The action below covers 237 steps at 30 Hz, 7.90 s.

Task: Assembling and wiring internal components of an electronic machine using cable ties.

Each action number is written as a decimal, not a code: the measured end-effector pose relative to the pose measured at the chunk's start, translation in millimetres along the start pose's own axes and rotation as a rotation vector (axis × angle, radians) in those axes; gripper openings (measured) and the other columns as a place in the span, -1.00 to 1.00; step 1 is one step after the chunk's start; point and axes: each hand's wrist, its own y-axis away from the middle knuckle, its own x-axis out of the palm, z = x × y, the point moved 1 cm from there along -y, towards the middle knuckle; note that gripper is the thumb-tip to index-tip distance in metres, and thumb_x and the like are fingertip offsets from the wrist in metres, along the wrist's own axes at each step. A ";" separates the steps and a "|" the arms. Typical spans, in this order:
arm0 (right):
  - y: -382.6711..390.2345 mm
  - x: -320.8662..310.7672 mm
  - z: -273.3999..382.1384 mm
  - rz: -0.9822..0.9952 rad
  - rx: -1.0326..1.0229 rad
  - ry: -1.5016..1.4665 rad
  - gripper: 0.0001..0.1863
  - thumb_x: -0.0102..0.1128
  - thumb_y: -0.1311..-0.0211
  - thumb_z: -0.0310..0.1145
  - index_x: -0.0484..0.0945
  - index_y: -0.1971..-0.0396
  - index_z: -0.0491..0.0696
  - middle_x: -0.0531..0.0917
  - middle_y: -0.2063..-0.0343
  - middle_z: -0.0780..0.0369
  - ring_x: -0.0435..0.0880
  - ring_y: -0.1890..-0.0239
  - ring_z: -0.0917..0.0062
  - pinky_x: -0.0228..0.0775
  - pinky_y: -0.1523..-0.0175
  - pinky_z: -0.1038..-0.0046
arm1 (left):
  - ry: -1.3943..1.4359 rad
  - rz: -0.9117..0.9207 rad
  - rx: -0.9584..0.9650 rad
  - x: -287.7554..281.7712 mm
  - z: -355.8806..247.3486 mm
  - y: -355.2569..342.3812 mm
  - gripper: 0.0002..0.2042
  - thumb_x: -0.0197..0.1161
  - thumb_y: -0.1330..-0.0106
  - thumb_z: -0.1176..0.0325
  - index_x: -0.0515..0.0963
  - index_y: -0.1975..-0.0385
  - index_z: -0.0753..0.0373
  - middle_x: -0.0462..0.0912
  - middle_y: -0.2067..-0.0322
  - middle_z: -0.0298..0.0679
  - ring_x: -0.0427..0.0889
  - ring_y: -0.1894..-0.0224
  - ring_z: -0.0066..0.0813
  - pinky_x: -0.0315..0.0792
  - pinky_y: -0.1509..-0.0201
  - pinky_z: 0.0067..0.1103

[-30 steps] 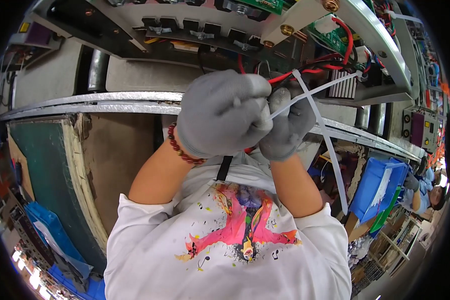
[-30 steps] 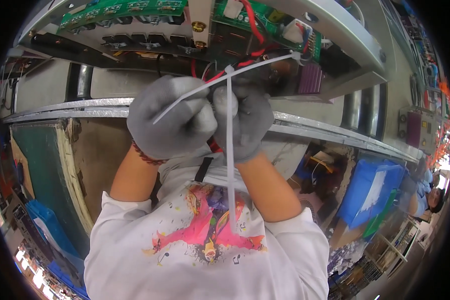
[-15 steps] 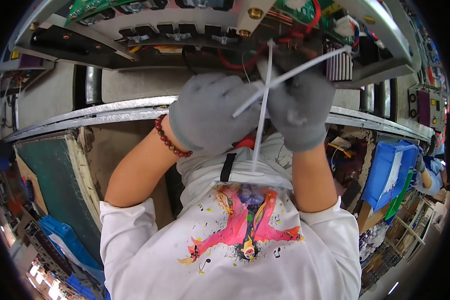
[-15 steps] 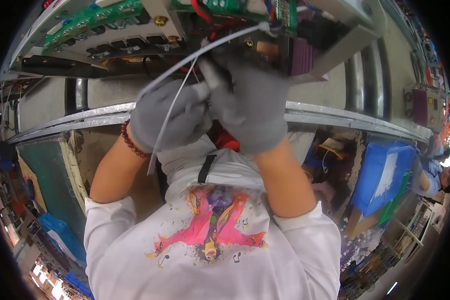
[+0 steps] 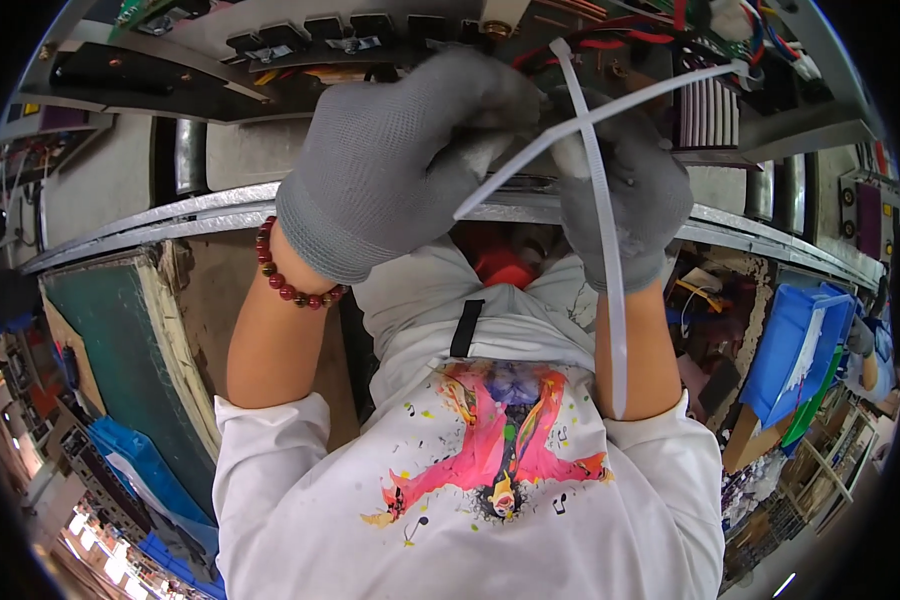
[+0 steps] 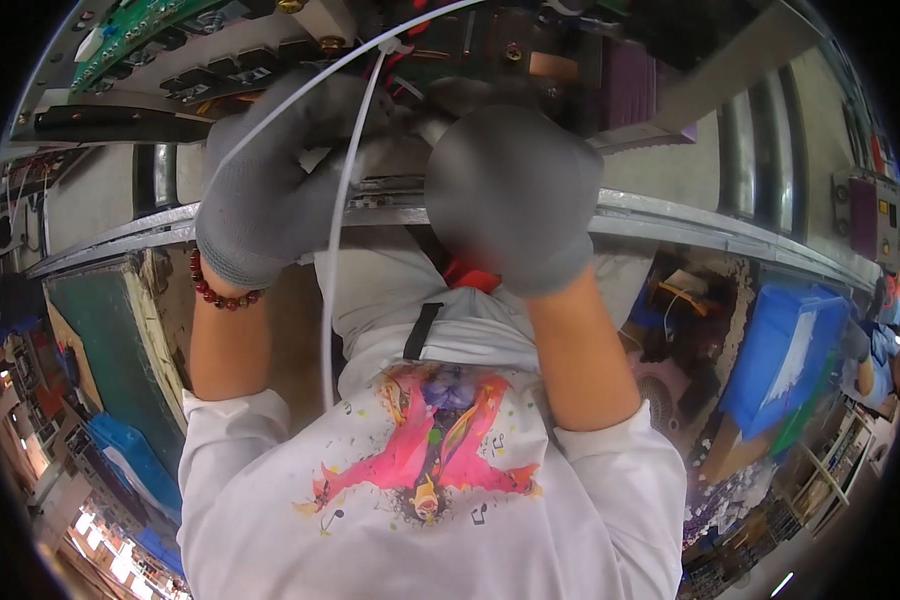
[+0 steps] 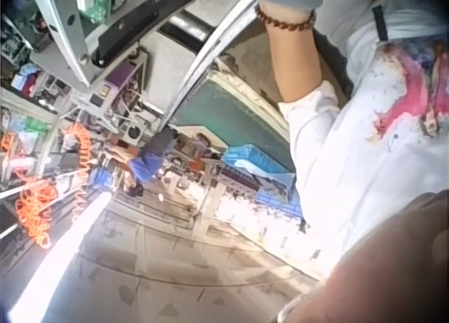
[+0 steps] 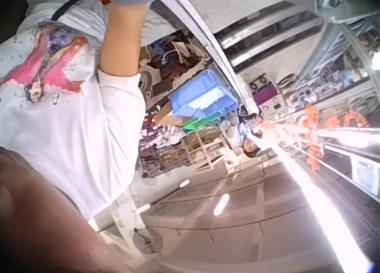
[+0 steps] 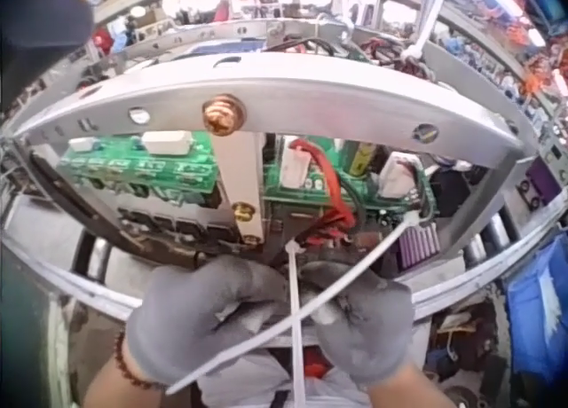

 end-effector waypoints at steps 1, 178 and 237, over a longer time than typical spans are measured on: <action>-0.9 -1.7 -1.6 0.001 0.001 -0.001 -0.86 0.34 -0.08 -0.41 0.64 0.36 -0.11 0.67 0.44 0.18 0.68 0.44 0.43 0.47 0.32 0.53 | 0.000 0.001 -0.002 1.8 1.4 0.2 -0.73 0.35 -0.14 0.44 0.54 0.16 0.32 0.70 0.37 -0.15 0.70 0.33 -0.41 0.53 0.26 -0.61; 5.1 -20.8 -4.6 -0.089 -0.157 0.312 -0.74 0.22 -0.13 -0.44 0.54 0.18 -0.21 0.64 0.30 0.16 0.62 0.29 0.53 0.45 0.12 0.50 | -0.091 -0.331 -0.248 51.4 -4.0 -3.4 -0.83 0.24 -0.22 0.22 0.57 0.37 0.17 0.61 0.45 -0.10 0.59 0.46 -0.07 0.47 0.44 -0.36; 14.6 25.8 -39.2 -0.097 0.034 0.379 -0.82 0.24 -0.08 -0.24 0.61 0.54 -0.03 0.58 0.62 0.12 0.55 0.64 0.22 0.41 0.50 0.24 | -0.396 -0.659 -0.393 58.6 44.7 14.1 -0.74 0.44 0.04 0.09 0.71 0.45 0.12 0.71 0.40 -0.26 0.65 0.30 -0.18 0.50 0.14 -0.37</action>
